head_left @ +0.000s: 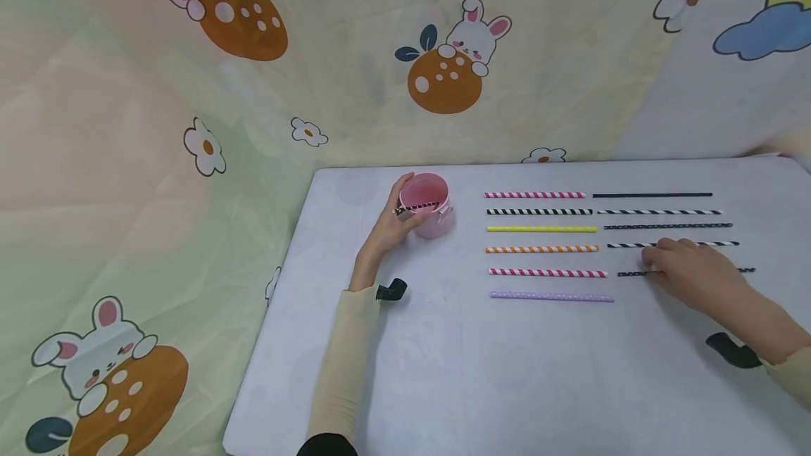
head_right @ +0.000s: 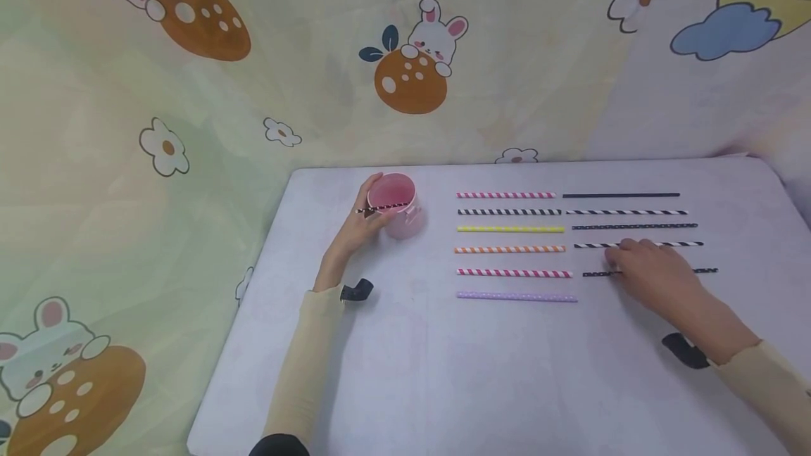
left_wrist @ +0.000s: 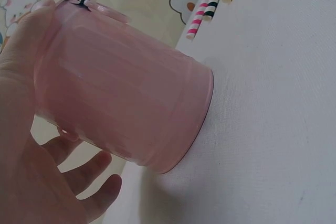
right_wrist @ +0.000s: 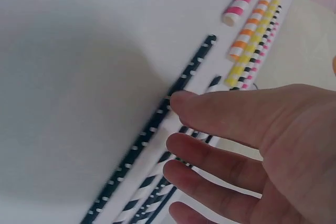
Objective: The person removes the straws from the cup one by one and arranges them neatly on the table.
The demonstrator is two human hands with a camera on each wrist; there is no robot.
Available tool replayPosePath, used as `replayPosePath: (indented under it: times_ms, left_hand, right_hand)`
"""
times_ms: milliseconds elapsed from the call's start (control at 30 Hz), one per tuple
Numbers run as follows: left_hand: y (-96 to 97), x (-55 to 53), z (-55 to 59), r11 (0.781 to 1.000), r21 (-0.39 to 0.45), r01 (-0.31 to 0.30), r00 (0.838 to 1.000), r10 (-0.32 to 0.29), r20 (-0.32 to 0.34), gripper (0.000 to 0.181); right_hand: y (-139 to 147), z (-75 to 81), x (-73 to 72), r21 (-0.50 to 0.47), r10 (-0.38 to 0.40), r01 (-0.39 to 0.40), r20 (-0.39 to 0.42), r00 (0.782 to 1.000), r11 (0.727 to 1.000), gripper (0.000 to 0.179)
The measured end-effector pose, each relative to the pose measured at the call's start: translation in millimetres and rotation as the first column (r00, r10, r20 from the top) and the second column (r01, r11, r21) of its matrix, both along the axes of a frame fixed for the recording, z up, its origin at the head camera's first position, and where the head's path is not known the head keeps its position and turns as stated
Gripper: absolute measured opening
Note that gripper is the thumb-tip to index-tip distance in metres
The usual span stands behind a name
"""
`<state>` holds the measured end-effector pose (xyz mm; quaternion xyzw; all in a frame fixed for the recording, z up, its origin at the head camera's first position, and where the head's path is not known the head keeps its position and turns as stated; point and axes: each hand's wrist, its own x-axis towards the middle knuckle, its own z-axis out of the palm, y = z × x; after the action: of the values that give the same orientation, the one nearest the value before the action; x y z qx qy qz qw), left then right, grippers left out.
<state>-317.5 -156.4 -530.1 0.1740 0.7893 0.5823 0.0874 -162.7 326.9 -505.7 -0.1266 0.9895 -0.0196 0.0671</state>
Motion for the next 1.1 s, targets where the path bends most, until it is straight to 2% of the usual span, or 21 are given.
replayPosePath:
  times_ms: [400,600,767,1100]
  left_hand:
    - [1.6,-0.7,0.8,1.000,-0.011,-0.006,1.000,0.006,0.010,0.085]
    - [1.4,-0.6,0.4,1.000,-0.017,-0.007,1.000,0.008,0.024,0.087]
    - [1.2,-1.0,0.4,1.000,-0.012,-0.008,0.999,0.008,0.045,0.089]
    - [0.7,-1.3,-0.8,1.000,-0.014,-0.009,1.000,0.009,0.002,0.086]
  right_hand:
    - [-7.0,22.8,-17.7,-0.133,-0.064,0.067,0.026,0.998,0.989,0.059]
    - [-23.1,32.8,-31.0,-0.203,-0.089,0.081,-0.031,0.996,0.976,0.068]
    - [-46.7,43.0,-46.3,-0.254,-0.111,0.097,-0.041,0.993,0.962,0.069]
    - [-92.4,58.8,-70.6,-0.346,-0.041,-0.004,-0.122,0.992,0.938,0.061]
